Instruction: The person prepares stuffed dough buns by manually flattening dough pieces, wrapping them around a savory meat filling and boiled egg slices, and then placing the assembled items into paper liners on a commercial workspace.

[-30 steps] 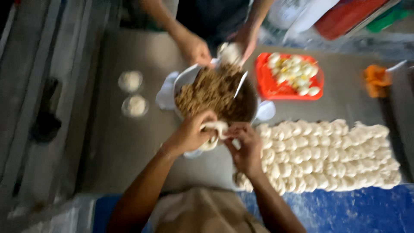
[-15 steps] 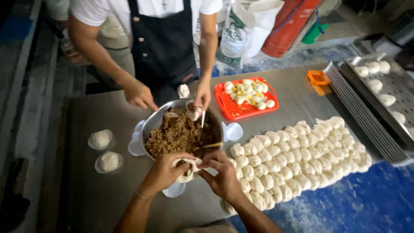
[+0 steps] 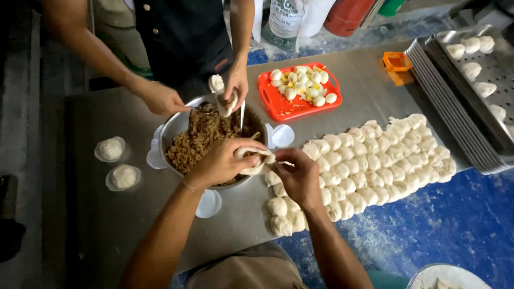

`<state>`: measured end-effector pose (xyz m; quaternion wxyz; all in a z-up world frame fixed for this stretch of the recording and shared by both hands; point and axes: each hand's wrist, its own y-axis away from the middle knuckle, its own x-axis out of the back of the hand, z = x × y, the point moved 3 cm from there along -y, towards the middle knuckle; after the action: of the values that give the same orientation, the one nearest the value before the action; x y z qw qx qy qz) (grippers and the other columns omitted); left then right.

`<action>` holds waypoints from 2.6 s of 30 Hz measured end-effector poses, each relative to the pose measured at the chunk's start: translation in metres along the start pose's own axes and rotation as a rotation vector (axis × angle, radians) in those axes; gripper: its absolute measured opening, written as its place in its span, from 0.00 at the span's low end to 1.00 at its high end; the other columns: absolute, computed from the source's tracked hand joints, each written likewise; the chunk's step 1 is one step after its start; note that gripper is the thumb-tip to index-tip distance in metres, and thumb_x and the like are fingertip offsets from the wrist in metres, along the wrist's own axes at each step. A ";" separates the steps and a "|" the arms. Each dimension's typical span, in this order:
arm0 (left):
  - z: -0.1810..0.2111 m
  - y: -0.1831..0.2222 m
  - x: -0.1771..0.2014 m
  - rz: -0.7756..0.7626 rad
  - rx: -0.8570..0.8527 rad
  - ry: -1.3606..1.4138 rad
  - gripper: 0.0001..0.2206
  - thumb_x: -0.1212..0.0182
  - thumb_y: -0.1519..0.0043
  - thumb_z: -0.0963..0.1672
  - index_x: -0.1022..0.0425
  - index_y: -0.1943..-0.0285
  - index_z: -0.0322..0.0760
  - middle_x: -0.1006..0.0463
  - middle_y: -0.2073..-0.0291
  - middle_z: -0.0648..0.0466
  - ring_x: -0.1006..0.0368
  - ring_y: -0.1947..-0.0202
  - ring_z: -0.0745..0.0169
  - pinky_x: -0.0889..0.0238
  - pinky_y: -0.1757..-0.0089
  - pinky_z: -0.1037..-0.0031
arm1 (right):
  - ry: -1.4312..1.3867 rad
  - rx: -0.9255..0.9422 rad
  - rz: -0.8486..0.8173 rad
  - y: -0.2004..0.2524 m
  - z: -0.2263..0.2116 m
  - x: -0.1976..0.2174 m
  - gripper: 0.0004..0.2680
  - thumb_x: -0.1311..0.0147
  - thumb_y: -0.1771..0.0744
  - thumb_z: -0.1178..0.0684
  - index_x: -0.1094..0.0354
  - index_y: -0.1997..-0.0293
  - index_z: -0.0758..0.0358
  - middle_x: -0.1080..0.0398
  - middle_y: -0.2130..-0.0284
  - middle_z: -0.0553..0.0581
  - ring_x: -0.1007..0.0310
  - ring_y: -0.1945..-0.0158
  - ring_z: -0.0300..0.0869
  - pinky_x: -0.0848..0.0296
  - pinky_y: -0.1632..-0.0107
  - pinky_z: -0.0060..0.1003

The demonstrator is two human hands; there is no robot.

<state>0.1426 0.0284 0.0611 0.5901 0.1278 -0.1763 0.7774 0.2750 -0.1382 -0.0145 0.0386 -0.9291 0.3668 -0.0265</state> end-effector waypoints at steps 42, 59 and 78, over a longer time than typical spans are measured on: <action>-0.070 -0.055 -0.096 0.349 0.282 0.012 0.13 0.30 0.49 0.39 0.22 0.56 0.32 0.22 0.64 0.52 0.23 0.63 0.64 0.29 0.60 0.73 | 0.282 0.034 -0.002 -0.018 0.052 0.059 0.13 0.26 0.37 0.56 0.19 0.49 0.64 0.27 0.76 0.53 0.30 0.72 0.38 0.30 0.68 0.29; -0.080 -0.064 -0.086 0.204 0.335 0.130 0.15 0.37 0.45 0.41 0.25 0.48 0.41 0.20 0.62 0.55 0.25 0.62 0.69 0.30 0.59 0.76 | 0.044 0.092 0.097 -0.022 0.054 0.054 0.10 0.28 0.39 0.61 0.22 0.59 0.70 0.25 0.66 0.51 0.27 0.68 0.33 0.26 0.65 0.30; -0.071 -0.064 -0.095 0.117 0.309 0.236 0.14 0.47 0.43 0.37 0.21 0.50 0.35 0.20 0.64 0.52 0.24 0.65 0.65 0.30 0.62 0.74 | -0.002 0.041 0.102 -0.019 0.048 0.051 0.14 0.28 0.41 0.59 0.27 0.57 0.68 0.25 0.69 0.51 0.25 0.66 0.34 0.23 0.63 0.31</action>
<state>0.2310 -0.0088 -0.0335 0.5338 0.1142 0.0085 0.8378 0.3288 -0.1572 -0.0598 0.0594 -0.9083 0.4129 -0.0311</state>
